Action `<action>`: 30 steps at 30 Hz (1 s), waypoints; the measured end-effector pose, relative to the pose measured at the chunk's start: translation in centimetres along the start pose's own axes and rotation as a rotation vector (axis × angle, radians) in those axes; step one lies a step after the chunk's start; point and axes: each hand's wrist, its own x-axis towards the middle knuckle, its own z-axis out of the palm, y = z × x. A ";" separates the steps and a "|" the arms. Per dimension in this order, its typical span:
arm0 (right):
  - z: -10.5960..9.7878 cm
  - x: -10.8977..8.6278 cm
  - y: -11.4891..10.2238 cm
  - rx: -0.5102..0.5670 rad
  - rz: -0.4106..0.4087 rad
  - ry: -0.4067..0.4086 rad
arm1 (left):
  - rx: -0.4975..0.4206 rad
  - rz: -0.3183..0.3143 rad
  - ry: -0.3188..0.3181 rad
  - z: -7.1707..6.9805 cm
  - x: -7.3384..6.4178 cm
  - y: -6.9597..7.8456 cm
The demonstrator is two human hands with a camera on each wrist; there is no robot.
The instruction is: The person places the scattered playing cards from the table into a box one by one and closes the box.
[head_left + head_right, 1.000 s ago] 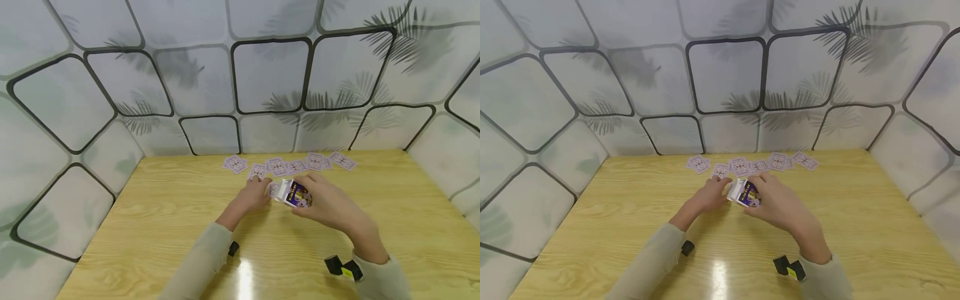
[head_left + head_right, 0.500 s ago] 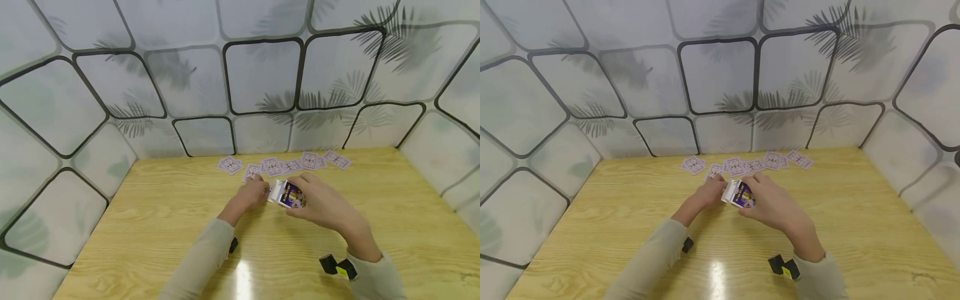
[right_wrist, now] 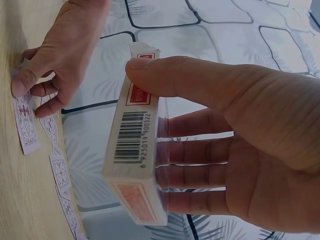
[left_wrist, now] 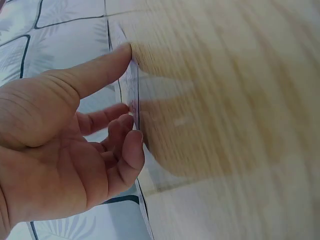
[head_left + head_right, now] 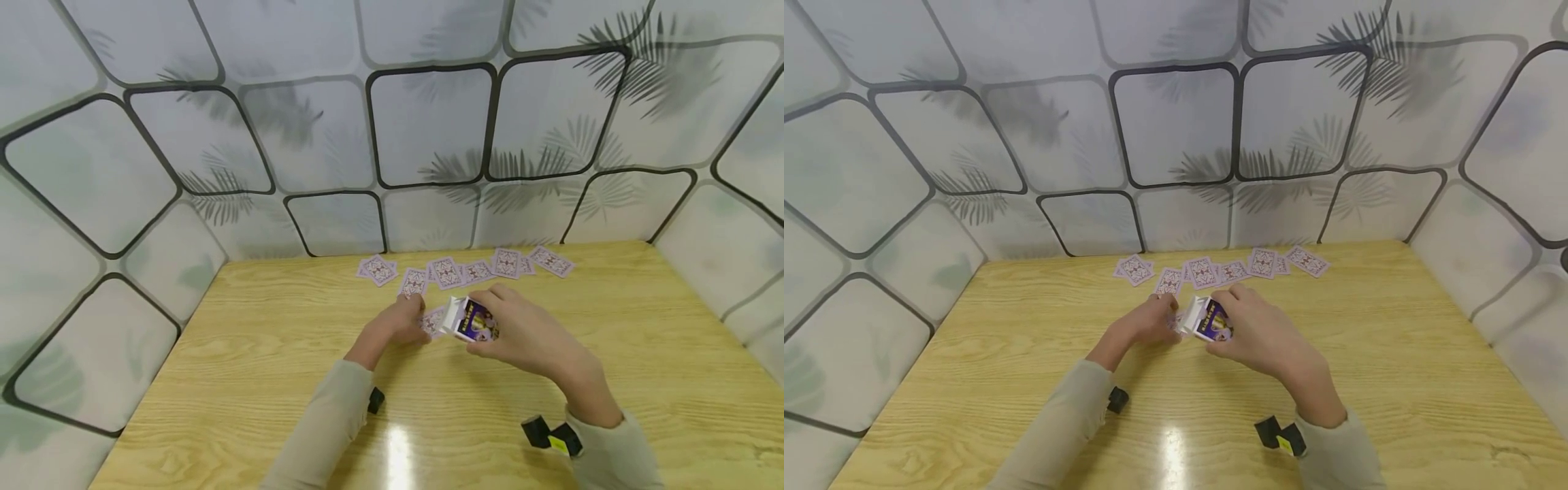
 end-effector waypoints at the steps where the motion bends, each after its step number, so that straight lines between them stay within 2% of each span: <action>1: 0.0 0.0 0.0 0.001 0.001 -0.003 | -0.016 -0.007 -0.007 0.0 -0.1 0.0; 6: 0.0 0.1 0.0 0.000 -0.007 -0.005 | -0.059 -0.027 -0.040 0.1 -0.4 0.0; 13: 0.1 0.1 0.0 -0.005 -0.017 0.003 | 0.031 -0.037 -0.054 0.4 -0.9 0.2; 19: 0.2 0.1 0.0 -0.006 -0.017 0.005 | -0.031 -0.068 -0.082 0.7 -1.6 0.4; 21: 0.2 0.1 0.1 -0.005 -0.013 0.003 | 0.004 -0.070 -0.098 0.7 -1.9 0.4; 25: 0.3 0.1 0.1 0.002 -0.003 -0.002 | 0.127 -0.033 -0.123 0.5 -2.9 0.6; 30: 0.1 0.0 -0.2 -0.005 0.000 0.005 | 0.152 -0.012 -0.125 0.3 -4.0 1.0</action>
